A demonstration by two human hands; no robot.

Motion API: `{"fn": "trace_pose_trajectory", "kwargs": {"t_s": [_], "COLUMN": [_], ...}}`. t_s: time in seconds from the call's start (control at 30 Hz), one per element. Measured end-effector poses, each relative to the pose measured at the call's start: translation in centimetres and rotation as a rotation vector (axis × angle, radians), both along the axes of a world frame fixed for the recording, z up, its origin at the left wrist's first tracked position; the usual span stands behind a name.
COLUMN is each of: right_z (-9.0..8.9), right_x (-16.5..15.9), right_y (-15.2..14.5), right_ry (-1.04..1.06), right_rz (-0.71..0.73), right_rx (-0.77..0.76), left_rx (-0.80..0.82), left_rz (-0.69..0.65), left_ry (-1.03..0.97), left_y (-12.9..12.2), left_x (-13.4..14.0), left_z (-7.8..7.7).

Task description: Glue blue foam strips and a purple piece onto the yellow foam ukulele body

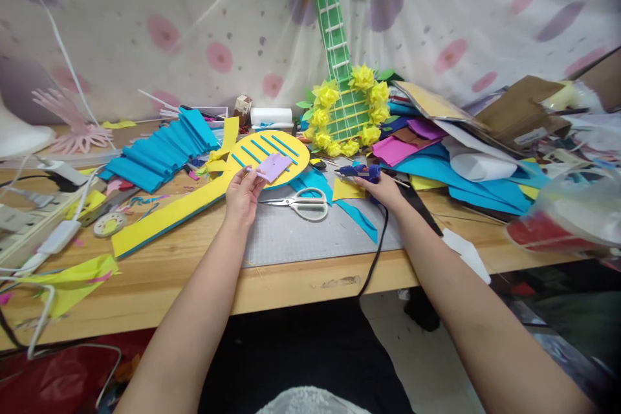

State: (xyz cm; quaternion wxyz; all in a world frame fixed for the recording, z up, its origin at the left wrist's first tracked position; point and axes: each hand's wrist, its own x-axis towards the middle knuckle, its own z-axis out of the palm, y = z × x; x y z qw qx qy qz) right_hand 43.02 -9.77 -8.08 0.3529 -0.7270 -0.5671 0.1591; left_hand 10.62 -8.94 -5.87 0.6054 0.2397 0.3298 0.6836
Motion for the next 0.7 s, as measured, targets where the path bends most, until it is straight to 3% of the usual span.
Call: {"fn": "trace_pose_trajectory", "kwargs": {"t_s": [0.1, 0.2, 0.3, 0.4, 0.5, 0.63, 0.7], "right_z": [1.3, 3.7, 6.0, 6.9, 6.3, 5.1, 4.7], "right_x": [0.0, -1.9, -5.9, -11.0, -15.7, -19.7, -20.7], "right_y": [-0.5, -1.4, -2.2, -2.1, -1.4, -0.1, 0.4], "right_ry": [-0.089, -0.195, -0.183, -0.096, -0.038, 0.102, 0.144], "right_rz": [-0.093, -0.195, -0.069, 0.184, 0.438, 0.540, 0.544], "right_rx": [0.313, 0.669, 0.779, 0.717, 0.476, 0.106, 0.016], "left_rx": [0.021, 0.011, -0.008, -0.024, -0.025, 0.000, 0.003], "left_rz": [0.016, 0.055, 0.094, 0.140, 0.169, 0.173, 0.182], "left_ry": [0.002, 0.006, 0.009, 0.008, 0.012, 0.000, -0.006], "left_y": [0.0, 0.0, 0.1, 0.1, 0.2, 0.1, 0.1], "left_x": [0.1, 0.2, 0.3, 0.3, 0.2, 0.1, 0.2], "left_z": [0.0, 0.0, 0.0, 0.0, 0.0, 0.1, 0.1]}}
